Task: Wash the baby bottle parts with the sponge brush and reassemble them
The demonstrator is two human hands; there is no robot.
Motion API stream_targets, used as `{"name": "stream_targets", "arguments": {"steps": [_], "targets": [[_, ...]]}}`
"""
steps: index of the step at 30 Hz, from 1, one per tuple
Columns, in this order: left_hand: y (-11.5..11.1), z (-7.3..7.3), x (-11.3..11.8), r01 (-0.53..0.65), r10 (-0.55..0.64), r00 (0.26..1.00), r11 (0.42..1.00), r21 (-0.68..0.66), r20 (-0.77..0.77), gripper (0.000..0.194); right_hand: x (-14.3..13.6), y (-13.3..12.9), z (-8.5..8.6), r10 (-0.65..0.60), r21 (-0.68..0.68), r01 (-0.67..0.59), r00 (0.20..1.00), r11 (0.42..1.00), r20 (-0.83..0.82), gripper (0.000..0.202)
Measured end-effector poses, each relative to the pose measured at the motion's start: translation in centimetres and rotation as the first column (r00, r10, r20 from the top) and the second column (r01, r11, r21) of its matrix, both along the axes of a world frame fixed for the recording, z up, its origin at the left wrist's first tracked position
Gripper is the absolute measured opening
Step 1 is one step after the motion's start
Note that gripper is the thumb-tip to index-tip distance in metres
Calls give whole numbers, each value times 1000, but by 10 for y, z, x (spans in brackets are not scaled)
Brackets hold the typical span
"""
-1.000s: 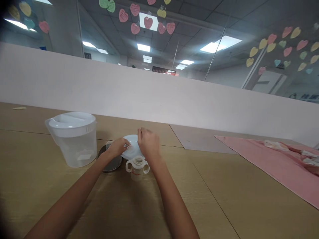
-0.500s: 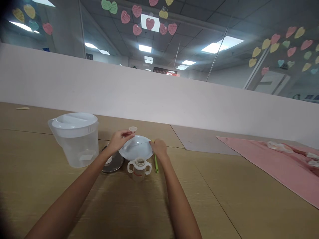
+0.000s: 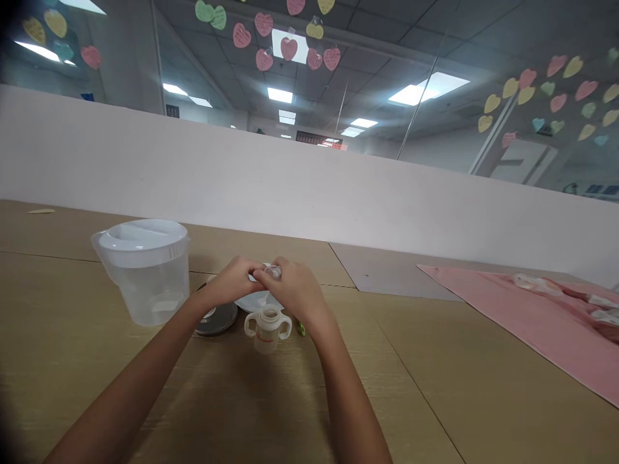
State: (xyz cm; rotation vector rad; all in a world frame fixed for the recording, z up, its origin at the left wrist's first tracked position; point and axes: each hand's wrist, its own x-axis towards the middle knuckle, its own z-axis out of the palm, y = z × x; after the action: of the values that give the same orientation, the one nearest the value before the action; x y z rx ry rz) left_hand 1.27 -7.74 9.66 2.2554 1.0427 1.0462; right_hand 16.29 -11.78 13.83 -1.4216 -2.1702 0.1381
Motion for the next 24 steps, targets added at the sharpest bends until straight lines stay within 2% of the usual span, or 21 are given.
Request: {"name": "stream_targets", "arguments": {"steps": [4,9,13,15,16,18,20,22,24], "targets": [[-1,0,0,15,-14,1000,999,49,-13,12,-3,-12,3,-66,72,62,996,996,66,17],[-11,9,1,36,-37,999,998,55,18,14,-3,-24,8,-110,136,103,993,985,50,14],[-14,13,-8,111,-111,993,994,-18,-39,17,-3,-24,9,-144,126,134,987,983,65,18],[-8,10,-21,122,-129,990,988,-100,-65,33,-3,-21,8,-164,112,154,983,982,88,19],[-4,7,-29,85,-100,990,986,-144,-96,43,-2,-19,8,-170,103,160,980,982,102,19],[7,-2,-46,-90,39,971,974,-209,-238,48,-2,-14,6,-164,69,155,975,985,148,21],[19,-13,-61,-303,167,856,929,-214,-489,38,-3,-8,2,-147,20,146,960,989,237,25],[29,-23,-71,-414,170,738,878,-239,-653,28,-4,-2,-4,-121,-30,141,924,989,364,29],[35,-31,-76,-447,135,691,851,-274,-710,24,-6,4,-13,-79,-79,133,873,988,481,30]]}}
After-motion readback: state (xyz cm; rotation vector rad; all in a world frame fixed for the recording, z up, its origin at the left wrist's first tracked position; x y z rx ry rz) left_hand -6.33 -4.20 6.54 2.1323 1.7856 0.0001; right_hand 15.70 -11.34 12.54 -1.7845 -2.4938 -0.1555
